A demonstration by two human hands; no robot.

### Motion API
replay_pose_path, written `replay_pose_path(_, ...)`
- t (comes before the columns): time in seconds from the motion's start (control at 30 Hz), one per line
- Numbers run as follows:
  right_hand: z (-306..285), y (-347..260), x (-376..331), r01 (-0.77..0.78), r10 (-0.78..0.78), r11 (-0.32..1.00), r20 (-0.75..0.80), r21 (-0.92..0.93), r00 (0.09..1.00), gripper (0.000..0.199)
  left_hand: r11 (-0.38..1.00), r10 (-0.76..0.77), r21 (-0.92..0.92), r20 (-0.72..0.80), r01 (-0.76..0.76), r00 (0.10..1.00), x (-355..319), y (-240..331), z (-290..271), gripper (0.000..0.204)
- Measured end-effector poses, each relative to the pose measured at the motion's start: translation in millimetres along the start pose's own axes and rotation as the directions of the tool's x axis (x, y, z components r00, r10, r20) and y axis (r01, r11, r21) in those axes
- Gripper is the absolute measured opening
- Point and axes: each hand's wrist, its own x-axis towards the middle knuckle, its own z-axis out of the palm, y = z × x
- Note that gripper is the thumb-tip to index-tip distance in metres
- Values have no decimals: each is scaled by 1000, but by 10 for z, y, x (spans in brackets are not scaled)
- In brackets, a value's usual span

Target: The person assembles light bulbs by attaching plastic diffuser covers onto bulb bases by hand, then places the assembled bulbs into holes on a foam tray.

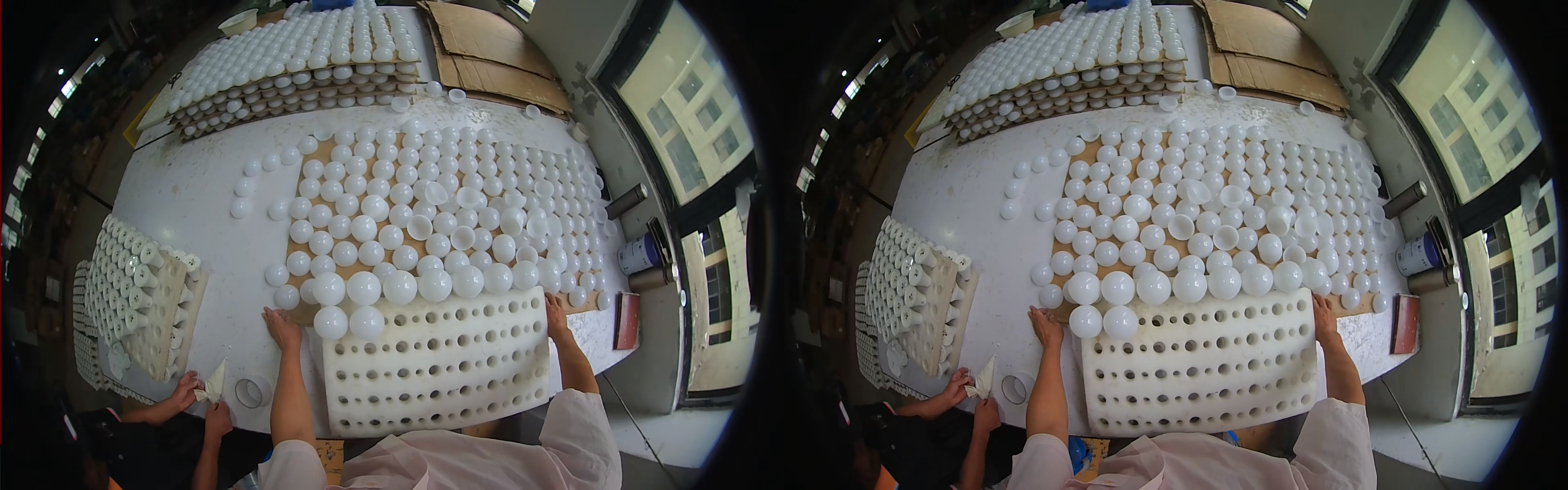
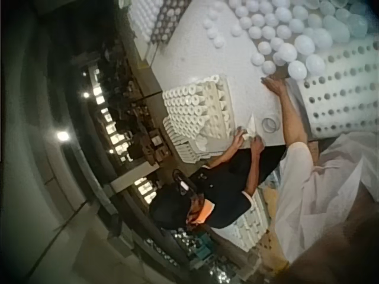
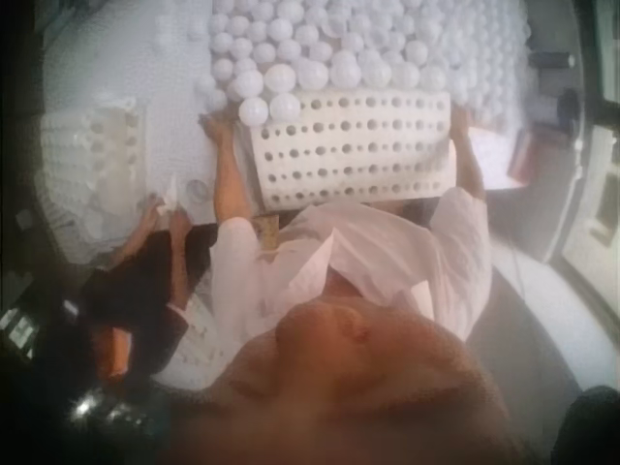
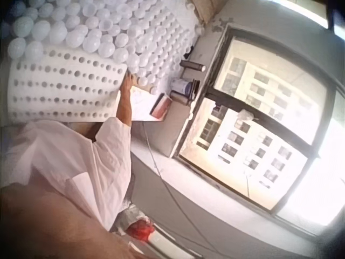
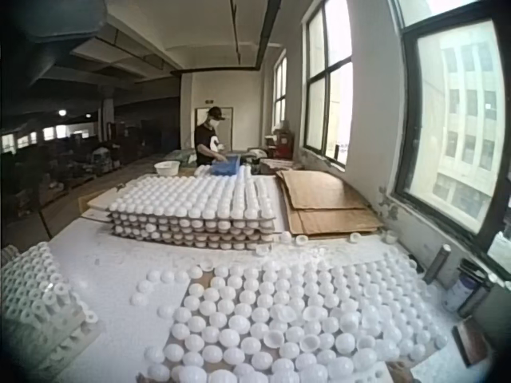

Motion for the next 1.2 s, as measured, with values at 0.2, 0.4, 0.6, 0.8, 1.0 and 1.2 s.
replay_pose_path(0.2, -39, 18, -80, 15, -15, 995, -4, -94, 1000, 60, 998, -52, 27, 69, 50, 996, -57, 33, 12, 31)
replay_pose_path(0.4, -67, -139, -75, -43, 41, 998, -27, -47, 999, 62, 995, -93, 40, 121, 88, 988, -34, -85, -61, 41)
replay_pose_path(0.6, 14, -104, -75, -80, 81, 996, 21, -47, 997, 67, 994, -106, 51, 101, 101, 989, -64, -162, -80, 44)
replay_pose_path(0.8, 77, 4, -146, -77, 76, 997, -42, -28, 996, 62, 996, -88, 43, 91, 85, 992, -148, -97, -29, 34)
replay_pose_path(1.0, 22, -255, -83, -76, 78, 996, -43, 41, 996, 54, 999, -45, 33, 55, 43, 997, -132, -324, -223, 35)
replay_pose_path(1.2, 74, 226, -484, -130, 259, 897, -264, 423, 929, 50, 899, -141, -387, 184, 203, 973, 90, -196, -424, 47)
